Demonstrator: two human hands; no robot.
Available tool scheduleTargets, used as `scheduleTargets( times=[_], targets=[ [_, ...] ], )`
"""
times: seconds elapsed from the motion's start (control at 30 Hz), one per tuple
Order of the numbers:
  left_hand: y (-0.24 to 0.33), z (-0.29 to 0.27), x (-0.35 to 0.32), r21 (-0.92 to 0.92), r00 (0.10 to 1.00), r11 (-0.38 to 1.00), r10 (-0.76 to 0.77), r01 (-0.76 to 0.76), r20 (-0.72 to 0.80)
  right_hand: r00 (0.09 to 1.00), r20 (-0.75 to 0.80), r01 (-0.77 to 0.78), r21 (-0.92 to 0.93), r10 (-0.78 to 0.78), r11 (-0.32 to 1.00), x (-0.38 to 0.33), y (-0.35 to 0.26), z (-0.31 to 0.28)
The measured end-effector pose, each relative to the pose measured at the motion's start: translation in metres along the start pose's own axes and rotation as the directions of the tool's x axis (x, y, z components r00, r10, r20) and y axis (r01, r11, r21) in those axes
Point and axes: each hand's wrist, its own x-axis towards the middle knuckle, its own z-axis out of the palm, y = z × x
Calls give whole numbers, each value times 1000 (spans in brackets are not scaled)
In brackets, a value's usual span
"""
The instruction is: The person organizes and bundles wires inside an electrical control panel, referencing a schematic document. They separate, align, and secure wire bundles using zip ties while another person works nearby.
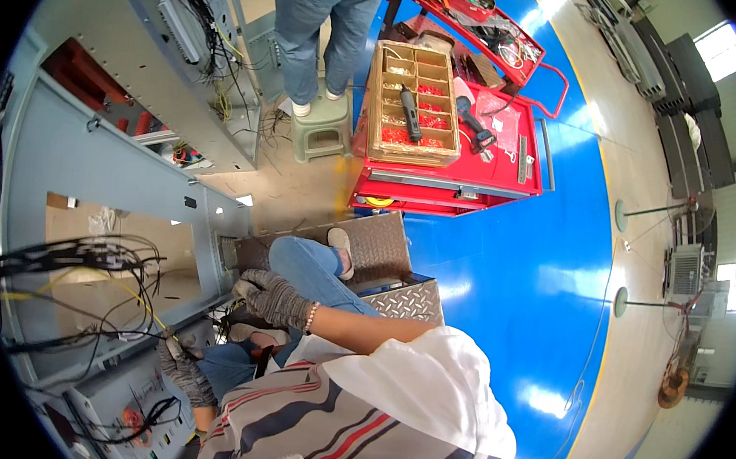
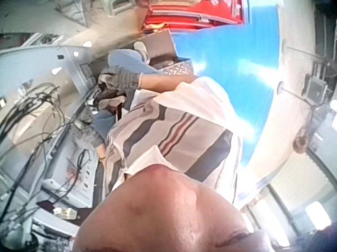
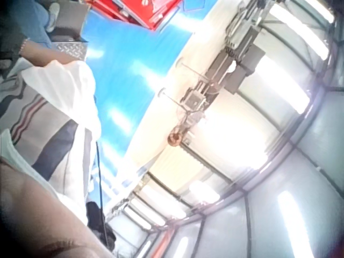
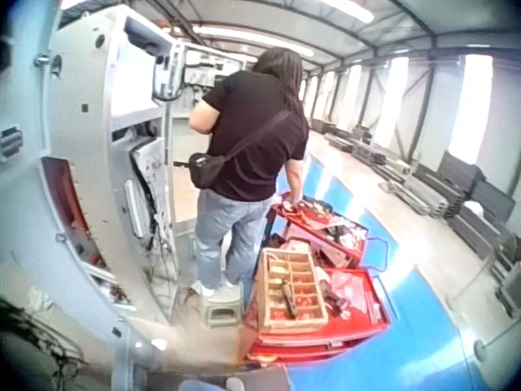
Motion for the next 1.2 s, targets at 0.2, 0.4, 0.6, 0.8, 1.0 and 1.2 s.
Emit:
scheduleTargets(
  times=[0.2,0.4,0.6,0.8,1.0,1.2],
  targets=[
    [-7,-6,24,-249,990,958,-143,142,11,1000,-15,-1,109,3,994,50,-22,-8],
    [-3,-4,38,17,969,975,-219,222,-111,994,-3,109,161,-110,981,113,-24,-30],
    [-11,10,45,-55,853,927,-365,372,-373,990,-98,-79,214,102,974,132,-73,-82],
    [-1,11,67,101,806,861,-418,499,-418,960,-248,-52,309,133,950,145,-52,-147],
    [-11,7,65,-36,630,795,-507,606,-588,886,-397,-110,316,237,942,119,-87,-208],
    [-8,81,53,-111,550,620,-753,776,-361,777,-562,-126,305,285,944,101,-70,-264]
  ],
)
